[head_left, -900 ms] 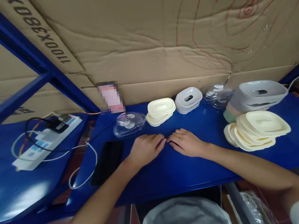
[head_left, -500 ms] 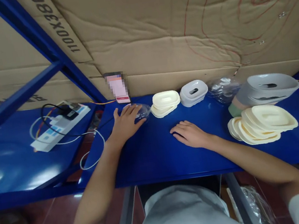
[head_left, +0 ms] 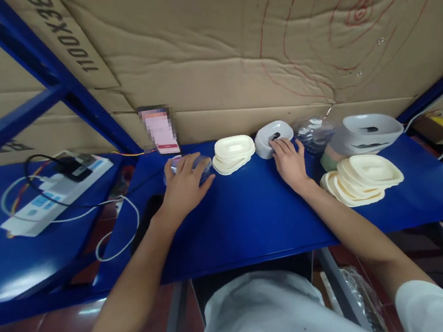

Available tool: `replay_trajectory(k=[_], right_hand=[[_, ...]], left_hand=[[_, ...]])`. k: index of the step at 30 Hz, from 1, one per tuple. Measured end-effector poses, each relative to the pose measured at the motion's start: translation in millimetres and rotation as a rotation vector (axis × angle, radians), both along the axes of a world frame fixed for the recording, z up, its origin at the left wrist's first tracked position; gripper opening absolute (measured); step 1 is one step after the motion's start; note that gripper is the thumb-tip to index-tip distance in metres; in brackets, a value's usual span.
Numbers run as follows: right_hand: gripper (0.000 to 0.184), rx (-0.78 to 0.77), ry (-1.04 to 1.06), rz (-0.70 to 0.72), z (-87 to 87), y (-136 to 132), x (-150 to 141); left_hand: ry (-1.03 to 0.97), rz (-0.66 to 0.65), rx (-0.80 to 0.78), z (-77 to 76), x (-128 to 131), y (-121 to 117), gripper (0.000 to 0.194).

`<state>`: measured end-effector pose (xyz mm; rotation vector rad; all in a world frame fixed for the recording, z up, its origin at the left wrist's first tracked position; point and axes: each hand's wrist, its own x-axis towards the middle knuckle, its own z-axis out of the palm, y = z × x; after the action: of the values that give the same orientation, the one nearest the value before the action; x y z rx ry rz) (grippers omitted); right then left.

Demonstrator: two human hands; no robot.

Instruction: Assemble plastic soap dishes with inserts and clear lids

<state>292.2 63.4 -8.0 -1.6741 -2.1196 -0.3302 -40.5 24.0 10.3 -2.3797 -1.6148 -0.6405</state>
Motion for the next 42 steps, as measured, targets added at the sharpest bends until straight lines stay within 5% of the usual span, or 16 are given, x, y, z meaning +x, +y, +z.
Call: replay_trajectory(k=[5,10,16,20,27,33,37,42], right_hand=[[0.040,0.104,-0.024,0.024,2.6,-1,4],[0.038,0.247,-0.072,0.173,25.9,-36,-10],[0.036,0.156,-0.305,0.594,19.3,-97,-42],[0.035,0.020,-0.371,0.691,8.0,-111,-54],[0.048,-0.307,-0.334,0.438,29.5,-101,-36],[0.049,-0.461,-0.267,0.212,35.0,-75,-18],[0.048,-0.452,-0.243,0.107,32.8,-63,-12],[0.044,-0.414,-0.196,0.095,30.6,-57,-8]], left_hand=[[-0.022,-0.081,0.061,3.5,10,-4,0.036],[-0.059,-0.121,0.072,2.8,16,-6,0.038],[-0.079,-0.117,0.027,-6.4,18,-2,0.038],[-0.046,-0.116,-0.020,-2.8,28,12,0.040],[-0.021,-0.100,-0.198,6.7,60,57,0.032],[-0.124,-0.065,-0.256,18.7,52,81,0.014],[-0.173,-0.070,-0.232,33.2,41,50,0.020],[-0.029,-0.220,-0.099,11.4,42,-62,0.018]])
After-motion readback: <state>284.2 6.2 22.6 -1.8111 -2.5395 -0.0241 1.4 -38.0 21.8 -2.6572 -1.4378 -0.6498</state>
